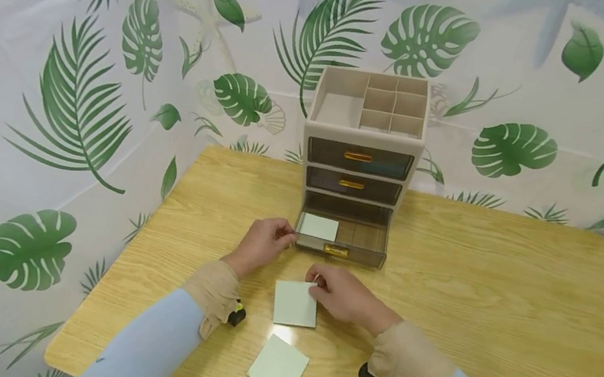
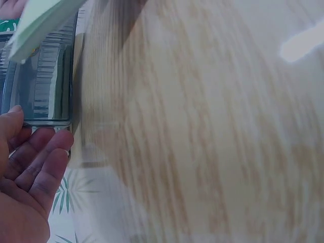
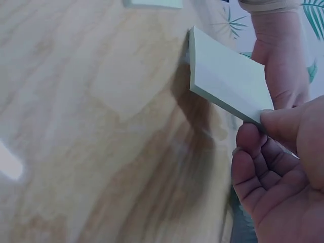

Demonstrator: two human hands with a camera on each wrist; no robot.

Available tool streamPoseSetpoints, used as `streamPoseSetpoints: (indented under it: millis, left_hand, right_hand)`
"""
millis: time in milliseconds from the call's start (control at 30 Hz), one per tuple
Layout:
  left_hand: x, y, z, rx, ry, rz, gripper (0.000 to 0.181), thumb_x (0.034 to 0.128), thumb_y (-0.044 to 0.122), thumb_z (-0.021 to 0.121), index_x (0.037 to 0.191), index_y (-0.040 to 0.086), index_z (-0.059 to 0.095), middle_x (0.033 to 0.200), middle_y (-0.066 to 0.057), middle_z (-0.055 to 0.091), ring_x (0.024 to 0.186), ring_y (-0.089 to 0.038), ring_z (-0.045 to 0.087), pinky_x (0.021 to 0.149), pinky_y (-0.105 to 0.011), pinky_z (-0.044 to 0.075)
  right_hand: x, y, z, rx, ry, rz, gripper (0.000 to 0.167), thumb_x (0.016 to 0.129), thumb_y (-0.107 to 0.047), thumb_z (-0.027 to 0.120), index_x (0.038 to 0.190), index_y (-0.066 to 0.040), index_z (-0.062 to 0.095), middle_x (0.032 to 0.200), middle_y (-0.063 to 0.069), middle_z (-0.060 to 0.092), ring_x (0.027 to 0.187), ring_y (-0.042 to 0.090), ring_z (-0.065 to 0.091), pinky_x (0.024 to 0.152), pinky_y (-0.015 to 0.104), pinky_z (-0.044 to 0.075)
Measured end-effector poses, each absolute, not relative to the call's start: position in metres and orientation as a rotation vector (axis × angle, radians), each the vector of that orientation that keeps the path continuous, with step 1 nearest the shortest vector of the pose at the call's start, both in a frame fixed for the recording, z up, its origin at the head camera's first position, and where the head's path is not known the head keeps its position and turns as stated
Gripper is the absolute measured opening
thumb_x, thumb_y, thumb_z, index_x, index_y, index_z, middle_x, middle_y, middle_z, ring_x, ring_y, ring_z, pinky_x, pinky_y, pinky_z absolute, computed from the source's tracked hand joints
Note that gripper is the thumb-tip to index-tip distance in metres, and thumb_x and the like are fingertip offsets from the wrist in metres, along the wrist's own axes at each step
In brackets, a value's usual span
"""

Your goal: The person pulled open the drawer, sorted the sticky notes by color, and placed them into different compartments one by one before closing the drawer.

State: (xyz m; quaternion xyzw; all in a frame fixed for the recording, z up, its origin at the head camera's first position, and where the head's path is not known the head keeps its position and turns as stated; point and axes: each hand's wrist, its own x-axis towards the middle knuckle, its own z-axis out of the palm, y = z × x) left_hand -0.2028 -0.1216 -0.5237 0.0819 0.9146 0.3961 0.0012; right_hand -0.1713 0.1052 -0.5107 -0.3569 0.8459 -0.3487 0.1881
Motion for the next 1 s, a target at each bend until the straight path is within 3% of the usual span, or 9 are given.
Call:
streamPoseSetpoints:
  millis: [367, 567, 1000]
  left_hand:
    - [-0.204, -0.121, -0.523, 0.246, 2.853, 1.241, 0.014, 0.095, 0.025, 0.062, 0.09, 0.013, 0.067, 0.084, 0.002, 0.069, 0.073, -0.005, 0.063, 0.059, -0.02, 0.049]
    - [-0.205, -0.122, -0.524, 0.265, 2.863, 1.228, 0.014, 0.0951, 0.024, 0.062, 0.088, 0.013, 0.066, 0.084, 0.003, 0.068, 0.071, -0.005, 0.061, 0.058, -0.02, 0.048]
    - [-0.204, -0.123, -0.525, 0.291, 2.891, 1.219, 0.016, 0.0947, 0.024, 0.063, 0.089, 0.011, 0.068, 0.082, 0.001, 0.069, 0.069, -0.006, 0.06, 0.057, -0.022, 0.047]
  right_hand:
    - [-0.192, 0.119, -0.48, -0.896, 2.466, -1.194, 0.011, 0.099, -0.014, 0.056, 0.109, -0.012, 0.057, 0.084, 0.0, 0.059, 0.072, 0.021, 0.057, 0.062, 0.03, 0.047]
    - [-0.204, 0.124, -0.466, -0.814, 2.599, -1.297, 0.012, 0.098, -0.013, 0.057, 0.109, -0.008, 0.057, 0.082, 0.005, 0.056, 0.066, 0.02, 0.048, 0.056, 0.029, 0.041]
    - [-0.236, 0.124, -0.454, -0.607, 2.812, -1.39, 0.015, 0.099, -0.011, 0.055, 0.112, -0.004, 0.056, 0.093, 0.012, 0.063, 0.076, 0.022, 0.055, 0.061, 0.031, 0.045]
